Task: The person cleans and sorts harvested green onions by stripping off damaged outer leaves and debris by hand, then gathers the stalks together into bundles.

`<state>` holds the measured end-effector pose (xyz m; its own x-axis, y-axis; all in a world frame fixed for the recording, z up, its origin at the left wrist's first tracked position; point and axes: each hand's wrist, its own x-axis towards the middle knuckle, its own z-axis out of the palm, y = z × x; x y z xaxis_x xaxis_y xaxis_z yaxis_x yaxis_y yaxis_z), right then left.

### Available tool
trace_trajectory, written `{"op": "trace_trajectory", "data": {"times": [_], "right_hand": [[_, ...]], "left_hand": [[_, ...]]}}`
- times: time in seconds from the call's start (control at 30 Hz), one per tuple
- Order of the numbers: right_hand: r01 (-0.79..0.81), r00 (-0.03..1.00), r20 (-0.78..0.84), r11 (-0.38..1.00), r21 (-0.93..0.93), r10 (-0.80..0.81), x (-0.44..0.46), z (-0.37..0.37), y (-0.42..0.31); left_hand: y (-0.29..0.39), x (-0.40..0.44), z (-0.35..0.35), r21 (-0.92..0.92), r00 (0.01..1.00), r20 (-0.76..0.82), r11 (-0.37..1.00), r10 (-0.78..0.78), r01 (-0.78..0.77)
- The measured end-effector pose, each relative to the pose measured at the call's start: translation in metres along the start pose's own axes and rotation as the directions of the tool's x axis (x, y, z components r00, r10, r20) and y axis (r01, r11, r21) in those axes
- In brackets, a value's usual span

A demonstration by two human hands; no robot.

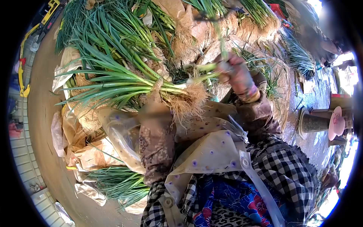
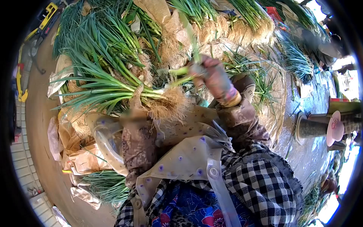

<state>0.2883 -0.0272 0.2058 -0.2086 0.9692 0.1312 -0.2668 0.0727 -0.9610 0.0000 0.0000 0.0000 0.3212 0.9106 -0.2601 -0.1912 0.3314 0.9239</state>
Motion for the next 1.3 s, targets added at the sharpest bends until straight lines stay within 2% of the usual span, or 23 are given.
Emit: {"op": "trace_trajectory", "data": {"times": [0.07, 0.13, 0.17, 0.3, 0.33, 0.4, 0.47, 0.5, 0.57, 0.63, 0.67, 0.7, 0.77, 0.8, 0.83, 0.9, 0.97, 1.0, 1.07, 1.13, 1.17, 1.23, 1.3], "right_hand": [[0.194, 0.978, -0.124, 0.957, 0.214, -0.170, -0.007, -0.030, -0.019], [0.275, 0.954, -0.198, 0.920, 0.280, -0.225, -0.019, -0.081, -0.044], [0.287, 0.930, -0.299, 0.930, 0.228, -0.214, -0.018, -0.110, -0.049], [-0.097, 0.639, -0.753, 0.954, -0.284, -0.159, -0.014, -0.174, -0.027], [-0.308, 0.645, -0.709, 0.753, -0.582, -0.285, -0.014, -0.173, -0.022], [-0.561, 0.734, -0.516, 0.035, -0.827, -0.441, -0.020, -0.138, -0.004], [-0.251, 0.920, -0.391, 0.728, -0.637, -0.024, -0.018, -0.117, 0.039], [-0.185, 0.975, -0.203, 0.838, -0.513, 0.091, -0.013, -0.078, 0.039], [-0.045, 0.972, 0.170, 0.839, -0.542, 0.162, -0.009, 0.001, 0.042], [0.024, 0.969, 0.160, 0.574, -0.818, 0.188, -0.007, 0.055, 0.087], [0.219, 0.967, 0.254, 0.510, -0.832, 0.001, -0.011, 0.063, 0.108], [-0.343, 0.926, -0.102, 0.696, -0.631, 0.364, -0.013, 0.077, 0.144], [-0.452, 0.851, -0.075, 0.652, -0.609, 0.520, -0.004, 0.096, 0.133], [0.016, 0.921, 0.232, 0.564, -0.825, 0.313, -0.005, 0.086, 0.115], [0.490, 0.805, 0.564, 0.330, -0.807, 0.185, -0.003, 0.082, 0.093], [0.407, 0.846, 0.506, 0.408, -0.817, 0.168, 0.017, 0.082, 0.097], [0.230, 0.903, 0.375, 0.501, -0.834, 0.209, 0.041, 0.086, 0.088], [0.295, 0.891, 0.449, 0.841, -0.453, -0.070, 0.057, 0.083, 0.105], [0.461, 0.766, 0.355, 0.843, 0.278, -0.536, 0.085, 0.086, 0.136], [0.508, 0.780, 0.345, 0.850, 0.138, -0.522, 0.120, 0.098, 0.145], [0.406, 0.890, 0.326, 0.881, -0.245, -0.319, 0.131, 0.100, 0.138], [-0.258, 0.840, 0.338, 0.861, -0.439, 0.424, 0.132, 0.115, 0.091], [-0.194, 0.885, 0.380, 0.954, -0.226, 0.270, 0.131, 0.100, 0.116]], "left_hand": [[0.075, -0.029, 0.060, -0.629, 0.954, -0.219, 0.777, -0.205, 0.022], [0.028, -0.022, 0.031, -0.558, 0.980, -0.176, 0.811, 0.095, -0.179], [0.005, -0.007, 0.011, -0.550, 0.968, 0.003, 0.809, 0.253, -0.209], [0.045, -0.024, 0.040, -0.674, 0.997, -0.067, 0.735, 0.037, -0.072], [0.044, -0.021, 0.025, -0.620, 0.986, 0.149, 0.784, 0.070, 0.038], [0.008, -0.006, -0.009, -0.508, 0.981, 0.167, 0.861, 0.097, 0.001], [0.022, -0.014, -0.002, -0.517, 0.972, 0.185, 0.855, 0.146, -0.030], [0.044, -0.024, 0.021, -0.604, 0.955, 0.174, 0.792, 0.239, -0.088], [0.060, -0.031, 0.043, -0.717, 0.920, 0.220, 0.693, 0.325, -0.073], [0.056, -0.032, 0.031, -0.579, 0.892, 0.406, 0.812, 0.200, 0.081], [0.052, -0.034, 0.028, -0.594, 0.885, 0.424, 0.797, 0.192, 0.112], [0.044, -0.032, 0.024, -0.691, 0.876, 0.409, 0.714, 0.253, 0.116], [0.034, -0.030, 0.022, -0.854, 0.811, 0.428, 0.471, 0.399, 0.219], [0.026, -0.043, 0.020, -0.821, 0.932, 0.253, 0.566, 0.259, 0.066], [0.032, -0.066, 0.025, -0.722, 0.995, 0.058, 0.692, 0.080, -0.014], [0.037, -0.080, 0.027, -0.549, 0.973, -0.186, 0.836, -0.138, 0.014], [0.023, -0.073, 0.017, -0.633, 0.997, -0.081, 0.773, -0.018, -0.038], [0.031, -0.069, 0.019, -0.710, 1.000, 0.024, 0.704, 0.005, 0.013], [0.040, -0.092, 0.057, -0.642, 0.965, -0.125, 0.722, 0.233, -0.257], [0.039, -0.098, 0.058, -0.589, 0.975, -0.114, 0.777, 0.192, -0.223], [0.051, -0.109, 0.062, -0.465, 0.993, -0.105, 0.880, 0.053, -0.096], [0.055, -0.112, 0.068, -0.467, 0.990, -0.137, 0.878, 0.044, -0.104], [0.046, -0.110, 0.056, -0.489, 0.995, -0.083, 0.868, 0.060, -0.093]]}}
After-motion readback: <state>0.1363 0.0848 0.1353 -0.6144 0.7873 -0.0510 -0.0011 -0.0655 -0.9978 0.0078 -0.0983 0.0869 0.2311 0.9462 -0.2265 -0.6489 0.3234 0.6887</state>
